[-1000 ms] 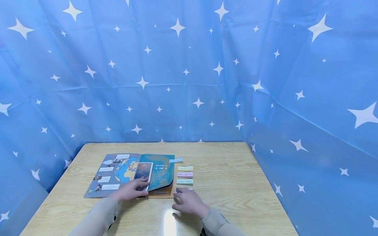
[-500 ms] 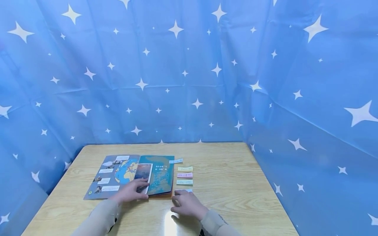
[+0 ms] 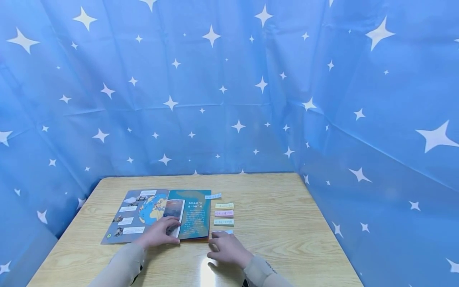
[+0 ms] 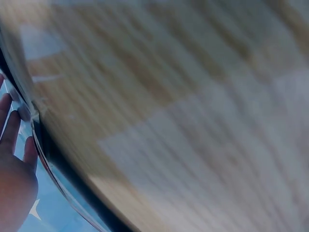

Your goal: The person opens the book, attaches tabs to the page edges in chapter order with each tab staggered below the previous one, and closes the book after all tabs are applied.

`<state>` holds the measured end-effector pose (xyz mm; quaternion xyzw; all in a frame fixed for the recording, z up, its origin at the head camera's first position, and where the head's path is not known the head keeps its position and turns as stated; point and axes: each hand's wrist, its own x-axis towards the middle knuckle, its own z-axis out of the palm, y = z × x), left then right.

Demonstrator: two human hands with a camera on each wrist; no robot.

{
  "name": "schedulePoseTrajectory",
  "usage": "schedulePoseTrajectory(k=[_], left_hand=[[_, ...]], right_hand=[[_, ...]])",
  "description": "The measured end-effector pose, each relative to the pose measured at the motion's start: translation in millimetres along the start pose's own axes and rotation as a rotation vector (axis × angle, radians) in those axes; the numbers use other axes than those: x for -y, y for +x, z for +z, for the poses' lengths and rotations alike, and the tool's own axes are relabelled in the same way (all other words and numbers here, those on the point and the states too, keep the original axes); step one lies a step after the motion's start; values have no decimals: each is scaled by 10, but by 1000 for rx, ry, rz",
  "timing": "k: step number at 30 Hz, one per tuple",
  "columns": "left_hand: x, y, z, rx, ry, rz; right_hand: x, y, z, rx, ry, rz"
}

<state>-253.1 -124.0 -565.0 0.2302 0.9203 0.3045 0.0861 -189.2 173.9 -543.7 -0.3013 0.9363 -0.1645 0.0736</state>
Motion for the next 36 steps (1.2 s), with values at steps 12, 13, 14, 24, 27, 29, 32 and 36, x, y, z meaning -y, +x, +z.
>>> schedulePoseTrajectory(k=[12, 13, 14, 24, 27, 29, 32, 36], left_hand=[[52, 15, 32, -12, 23, 22], [54, 13, 32, -15, 22, 23], [55, 13, 31, -17, 22, 23], [83, 31, 48, -44, 43, 49], [90, 36, 45, -45, 51, 45], [89, 38, 35, -43, 55, 41], [86, 38, 25, -32, 44, 23], [92, 16, 21, -35, 10, 28]], right_hand=[[12, 11, 1, 29, 46, 26], [16, 12, -1, 30, 48, 24], [17, 14, -2, 32, 50, 22], [4, 35, 9, 24, 19, 4], [2, 49, 14, 30, 19, 5], [-1, 55, 17, 30, 19, 2], [-9, 57, 24, 25, 14, -3], [-14, 48, 37, 12, 5, -10]])
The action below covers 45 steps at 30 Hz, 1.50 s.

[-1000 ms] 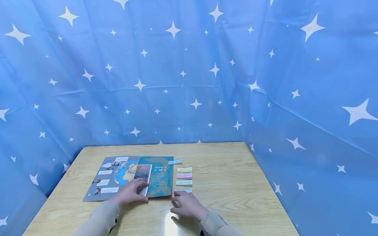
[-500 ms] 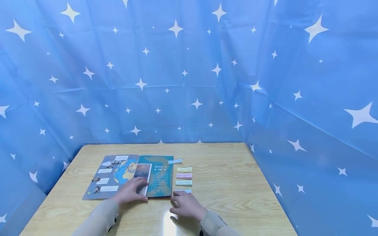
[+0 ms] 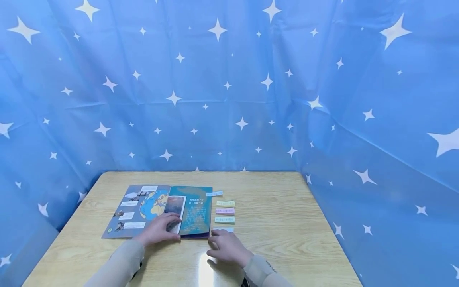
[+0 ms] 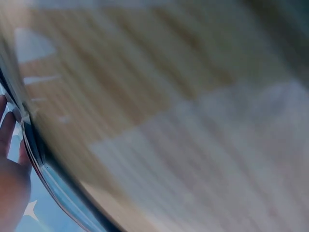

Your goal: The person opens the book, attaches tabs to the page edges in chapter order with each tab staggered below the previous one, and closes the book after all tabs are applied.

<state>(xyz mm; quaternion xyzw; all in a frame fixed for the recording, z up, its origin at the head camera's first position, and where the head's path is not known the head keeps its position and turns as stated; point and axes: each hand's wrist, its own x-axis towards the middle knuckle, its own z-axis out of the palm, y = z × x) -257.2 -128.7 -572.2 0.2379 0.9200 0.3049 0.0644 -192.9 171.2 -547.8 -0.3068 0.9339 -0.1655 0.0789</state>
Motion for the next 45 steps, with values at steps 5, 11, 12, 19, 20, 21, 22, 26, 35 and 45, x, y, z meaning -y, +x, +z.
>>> schedulePoseTrajectory(k=[5, 11, 12, 19, 20, 21, 22, 26, 35, 45], left_hand=[[3, -41, -35, -56, -33, 31], [-34, -111, -61, -149, 35, 18], [-52, -120, -64, -165, 53, 23], [-319, -77, -104, -204, 225, 168], [-361, -49, -106, -211, 254, 200], [-399, -21, -107, -219, 287, 233], [-434, 8, -107, -230, 325, 269], [-543, 106, -104, -297, 481, 427], [-749, 85, -163, -223, 964, 492], [-841, 33, -317, -142, 1288, 291]], right_hand=[[21, -9, -15, -26, 15, -10], [119, 35, 13, -39, 28, -28], [144, 53, 25, -42, 23, -41], [344, 235, 134, -77, -64, -116], [371, 264, 150, -83, -84, -122], [392, 292, 168, -83, -103, -127], [412, 317, 185, -78, -116, -128], [463, 393, 250, -30, -152, -108], [463, 425, 347, -29, -178, -103], [429, 389, 343, -19, -151, -103]])
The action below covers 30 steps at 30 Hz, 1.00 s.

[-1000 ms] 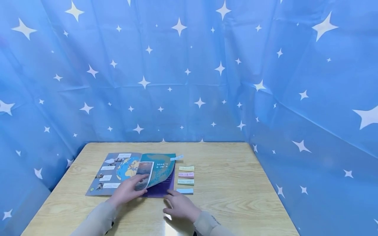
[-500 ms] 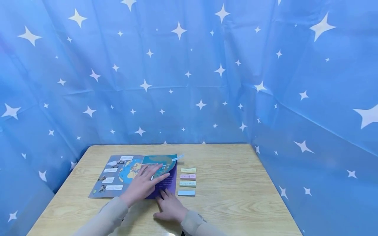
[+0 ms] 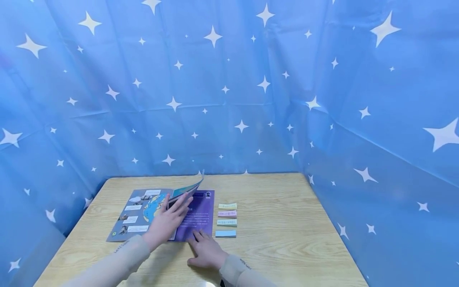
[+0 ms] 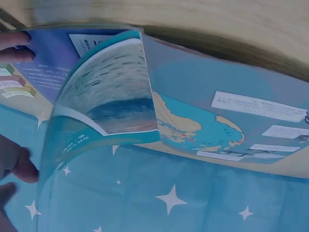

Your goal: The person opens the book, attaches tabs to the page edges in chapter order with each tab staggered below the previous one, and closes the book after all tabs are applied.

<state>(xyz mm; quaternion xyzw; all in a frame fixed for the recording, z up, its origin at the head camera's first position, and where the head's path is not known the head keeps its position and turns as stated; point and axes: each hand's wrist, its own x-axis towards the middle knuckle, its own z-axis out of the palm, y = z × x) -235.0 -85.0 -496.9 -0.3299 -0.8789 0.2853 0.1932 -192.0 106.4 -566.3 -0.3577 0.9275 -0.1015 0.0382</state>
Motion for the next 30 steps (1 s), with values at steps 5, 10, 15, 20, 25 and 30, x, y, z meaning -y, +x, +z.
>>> schedulePoseTrajectory(k=[5, 10, 15, 20, 25, 30], left_hand=[[18, -21, 97, 27, 7, -60], [-9, -28, 159, 29, -89, -137], [-27, -49, 185, 96, -132, -178], [-41, -90, 226, 130, -240, -256], [-66, -131, 257, 170, -367, -360], [-77, -146, 314, 247, -448, -447]], right_hand=[[-28, 4, 33, -9, -3, 2], [-34, 8, 47, -14, -5, 8], [-15, -6, 12, -12, 9, 5], [-10, -20, -10, -12, 26, 3], [-11, -30, 2, -13, 22, 4], [-19, -27, 19, -17, 20, 6]])
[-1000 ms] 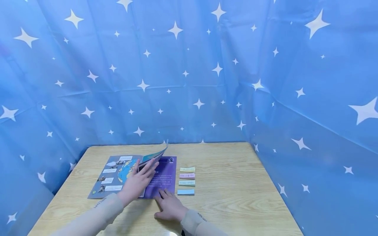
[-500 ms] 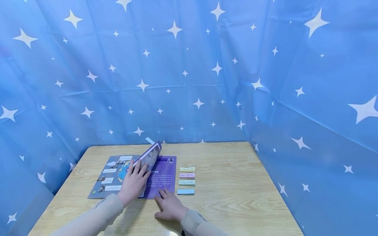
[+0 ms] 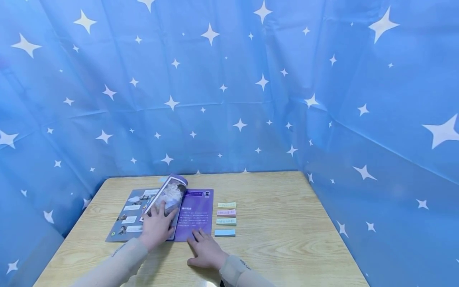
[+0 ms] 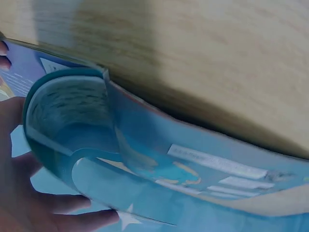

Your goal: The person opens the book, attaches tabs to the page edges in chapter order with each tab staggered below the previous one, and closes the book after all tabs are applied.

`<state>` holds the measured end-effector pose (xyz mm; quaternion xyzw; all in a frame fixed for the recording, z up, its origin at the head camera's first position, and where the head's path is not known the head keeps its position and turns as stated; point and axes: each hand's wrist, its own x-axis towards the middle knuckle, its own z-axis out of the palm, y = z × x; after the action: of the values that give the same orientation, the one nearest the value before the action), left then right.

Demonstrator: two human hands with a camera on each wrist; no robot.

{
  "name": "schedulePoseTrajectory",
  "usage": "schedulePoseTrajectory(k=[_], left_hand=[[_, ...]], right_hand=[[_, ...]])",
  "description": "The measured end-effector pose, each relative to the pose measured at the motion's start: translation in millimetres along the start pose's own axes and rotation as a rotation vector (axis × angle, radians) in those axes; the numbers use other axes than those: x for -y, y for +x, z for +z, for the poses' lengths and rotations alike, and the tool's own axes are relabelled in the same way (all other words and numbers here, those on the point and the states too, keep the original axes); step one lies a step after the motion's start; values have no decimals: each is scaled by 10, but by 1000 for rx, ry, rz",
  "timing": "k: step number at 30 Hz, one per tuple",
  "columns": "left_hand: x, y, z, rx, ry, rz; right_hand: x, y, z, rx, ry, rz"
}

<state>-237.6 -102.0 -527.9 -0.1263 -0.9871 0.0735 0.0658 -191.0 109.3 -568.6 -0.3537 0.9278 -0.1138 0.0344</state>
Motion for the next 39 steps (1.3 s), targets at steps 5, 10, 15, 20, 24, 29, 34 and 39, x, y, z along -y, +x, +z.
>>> schedulePoseTrajectory(k=[5, 10, 15, 20, 24, 29, 34, 39], left_hand=[[71, 11, 91, 56, -110, -91], [178, 6, 172, 104, -265, -178], [250, -11, 219, 147, -344, -216], [285, -23, 245, 176, -357, -235], [323, -41, 265, 193, -379, -246], [400, -79, 310, 215, -400, -257], [474, -97, 379, 249, -415, -259], [533, -110, 375, 270, -434, -257]], right_hand=[[-2, 9, 14, -5, -10, -1], [10, 7, 5, -4, 6, -1], [15, 1, -12, 2, 25, 6], [11, 5, -10, 4, 24, 7], [7, 12, -5, 13, 25, 19], [12, 19, -9, 19, 26, 28], [19, 17, -27, 24, 34, 30], [20, 24, -28, 22, 30, 29]])
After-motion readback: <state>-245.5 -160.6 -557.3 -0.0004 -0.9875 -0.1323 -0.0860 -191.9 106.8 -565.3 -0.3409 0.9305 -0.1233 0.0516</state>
